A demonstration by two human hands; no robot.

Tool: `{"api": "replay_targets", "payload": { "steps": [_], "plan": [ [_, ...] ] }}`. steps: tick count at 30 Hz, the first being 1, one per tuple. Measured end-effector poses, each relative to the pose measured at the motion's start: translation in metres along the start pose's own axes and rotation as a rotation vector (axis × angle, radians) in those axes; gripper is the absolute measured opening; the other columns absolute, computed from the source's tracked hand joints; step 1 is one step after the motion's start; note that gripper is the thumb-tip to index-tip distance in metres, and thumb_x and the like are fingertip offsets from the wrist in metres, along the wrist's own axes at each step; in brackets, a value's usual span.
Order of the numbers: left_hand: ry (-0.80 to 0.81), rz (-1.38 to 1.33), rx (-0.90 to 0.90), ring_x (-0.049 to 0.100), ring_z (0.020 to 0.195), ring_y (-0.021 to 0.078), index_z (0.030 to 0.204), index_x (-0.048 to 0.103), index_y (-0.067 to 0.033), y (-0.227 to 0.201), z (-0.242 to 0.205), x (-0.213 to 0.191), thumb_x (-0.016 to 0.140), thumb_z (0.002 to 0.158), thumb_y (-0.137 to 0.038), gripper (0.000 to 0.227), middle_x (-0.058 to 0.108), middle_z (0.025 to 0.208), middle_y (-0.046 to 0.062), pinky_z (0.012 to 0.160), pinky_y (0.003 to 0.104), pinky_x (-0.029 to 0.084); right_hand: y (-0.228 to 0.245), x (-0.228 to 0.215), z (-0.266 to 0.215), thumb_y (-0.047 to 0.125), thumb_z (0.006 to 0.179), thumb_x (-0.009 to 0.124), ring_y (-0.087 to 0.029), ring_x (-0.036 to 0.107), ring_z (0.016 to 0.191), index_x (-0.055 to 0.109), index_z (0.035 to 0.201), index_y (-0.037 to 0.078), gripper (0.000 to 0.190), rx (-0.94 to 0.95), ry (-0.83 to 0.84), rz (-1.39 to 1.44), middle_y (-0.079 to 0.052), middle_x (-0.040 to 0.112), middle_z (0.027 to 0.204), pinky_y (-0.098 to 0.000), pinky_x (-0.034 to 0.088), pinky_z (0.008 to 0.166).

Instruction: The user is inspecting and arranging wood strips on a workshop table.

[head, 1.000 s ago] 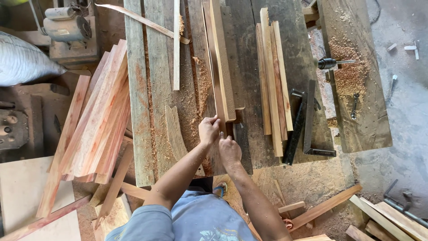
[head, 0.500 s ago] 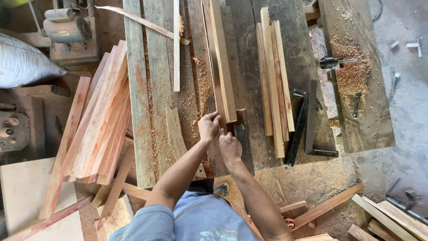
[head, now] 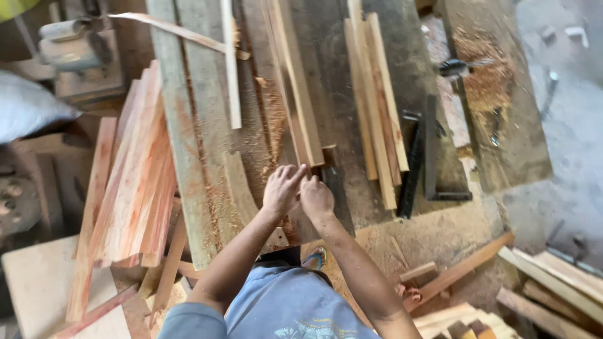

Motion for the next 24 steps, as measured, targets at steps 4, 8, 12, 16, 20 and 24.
{"api": "replay_targets", "payload": {
  "steps": [4,8,12,16,20,24],
  "plan": [
    [-0.065,0.116,-0.005,0.053,0.120,0.0289,0.146,0.051,-0.0211,-0.013,0.002,0.001,0.083,0.073,-0.026,0.080,0.060,0.126,0.011,0.094,0.047,0.047,-0.020,-0.008,-0.042,0.009,0.091,0.070,-0.025,0.077,0.074,0.062,0.130,-0.007,0.043,0.005,-0.059,-0.134,-0.023,0.070,0.100,-0.0300,0.065,0.058],
    [0.093,0.166,-0.142,0.054,0.115,0.0256,0.148,0.047,-0.0287,-0.019,0.011,0.001,0.082,0.073,-0.059,0.088,0.062,0.121,0.006,0.087,0.044,0.048,-0.063,-0.057,-0.104,0.009,0.097,0.071,-0.017,0.070,0.068,0.057,0.125,-0.003,0.034,-0.248,-0.646,0.216,-0.010,0.072,0.088,-0.0264,0.059,0.056],
    [0.277,0.221,-0.213,0.062,0.092,0.0199,0.158,0.041,-0.0324,-0.008,0.011,0.016,0.072,0.077,-0.071,0.095,0.069,0.101,0.004,0.072,0.034,0.051,-0.156,-0.095,-0.136,0.009,0.097,0.072,-0.009,0.056,0.045,0.076,0.110,0.002,0.015,0.139,-0.621,0.418,-0.007,0.076,0.075,-0.0200,0.037,0.036],
    [0.201,0.206,-0.230,0.063,0.079,0.0176,0.154,0.044,-0.0347,-0.008,0.011,0.015,0.075,0.074,-0.070,0.093,0.069,0.089,0.002,0.065,0.033,0.051,-0.243,-0.079,-0.147,0.013,0.093,0.077,-0.008,0.062,0.055,0.076,0.114,0.002,0.024,0.228,-0.763,0.282,-0.008,0.077,0.086,-0.0183,0.043,0.041],
    [0.125,0.166,-0.230,0.063,0.074,0.0163,0.151,0.047,-0.0382,-0.005,0.012,0.014,0.077,0.074,-0.068,0.087,0.068,0.080,0.000,0.063,0.034,0.051,-0.268,-0.076,-0.155,0.018,0.091,0.078,-0.009,0.066,0.065,0.076,0.115,0.005,0.027,0.345,-0.722,0.282,-0.006,0.077,0.090,-0.0204,0.049,0.053],
    [0.045,0.138,-0.207,0.061,0.068,0.0156,0.147,0.051,-0.0405,0.012,0.011,0.034,0.079,0.072,-0.066,0.084,0.067,0.074,-0.002,0.060,0.034,0.052,-0.233,-0.049,-0.156,0.025,0.104,0.067,-0.011,0.057,0.052,0.080,0.105,0.008,0.021,0.337,-0.631,0.314,-0.002,0.073,0.076,-0.0293,0.044,0.044]
  ]
}}
Point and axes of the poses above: each hand's wrist, its own z-axis towards the middle knuckle, its own x-axis out of the palm, y = z × x, the point moved 5 cm from there along z, towards the middle knuckle
